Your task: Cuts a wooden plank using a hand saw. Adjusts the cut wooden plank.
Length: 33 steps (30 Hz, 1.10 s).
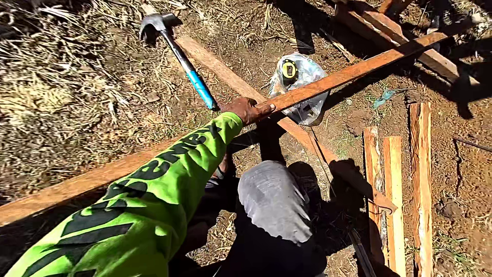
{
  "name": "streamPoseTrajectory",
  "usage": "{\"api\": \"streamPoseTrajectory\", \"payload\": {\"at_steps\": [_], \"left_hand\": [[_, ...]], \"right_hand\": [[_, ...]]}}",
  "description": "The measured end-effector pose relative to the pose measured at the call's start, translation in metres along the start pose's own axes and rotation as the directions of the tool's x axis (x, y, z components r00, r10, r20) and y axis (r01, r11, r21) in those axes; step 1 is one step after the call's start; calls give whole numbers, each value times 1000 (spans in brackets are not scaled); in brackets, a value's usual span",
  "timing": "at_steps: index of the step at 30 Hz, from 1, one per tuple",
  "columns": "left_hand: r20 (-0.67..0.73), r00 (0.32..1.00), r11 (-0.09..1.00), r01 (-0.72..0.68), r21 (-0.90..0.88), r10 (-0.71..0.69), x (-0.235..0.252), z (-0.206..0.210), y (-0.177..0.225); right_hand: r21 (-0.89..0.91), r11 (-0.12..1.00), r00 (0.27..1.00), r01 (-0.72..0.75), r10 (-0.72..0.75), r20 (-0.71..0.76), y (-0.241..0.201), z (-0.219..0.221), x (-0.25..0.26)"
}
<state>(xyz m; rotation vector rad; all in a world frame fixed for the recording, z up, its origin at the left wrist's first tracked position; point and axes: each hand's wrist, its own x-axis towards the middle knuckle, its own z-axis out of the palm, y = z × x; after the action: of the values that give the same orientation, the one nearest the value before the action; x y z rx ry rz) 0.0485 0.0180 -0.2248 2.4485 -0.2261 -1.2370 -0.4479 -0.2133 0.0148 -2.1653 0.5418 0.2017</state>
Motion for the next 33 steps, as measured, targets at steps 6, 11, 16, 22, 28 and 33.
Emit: {"api": "streamPoseTrajectory", "payload": {"at_steps": [6,11,16,22,28,33], "left_hand": [[-15,1000,1000,18,-5,-18,-1,5,-3],[-63,998,995,30,100,-24,-1,14,-6],[-108,994,989,14,144,1,-4,22,-6],[-157,988,991,32,127,-12,0,23,-7],[-183,982,990,77,119,-54,5,29,-6],[-185,980,987,92,131,-67,11,34,-9]], "right_hand": [[104,993,985,59,-41,-168,-4,63,85],[191,976,970,106,-59,-235,-20,122,167],[-10,990,953,142,-139,-270,-21,146,195],[-28,997,977,76,-80,-199,-18,153,208],[-75,992,981,102,-112,-156,-19,151,208],[-93,985,968,142,-158,-194,-19,155,211]]}}
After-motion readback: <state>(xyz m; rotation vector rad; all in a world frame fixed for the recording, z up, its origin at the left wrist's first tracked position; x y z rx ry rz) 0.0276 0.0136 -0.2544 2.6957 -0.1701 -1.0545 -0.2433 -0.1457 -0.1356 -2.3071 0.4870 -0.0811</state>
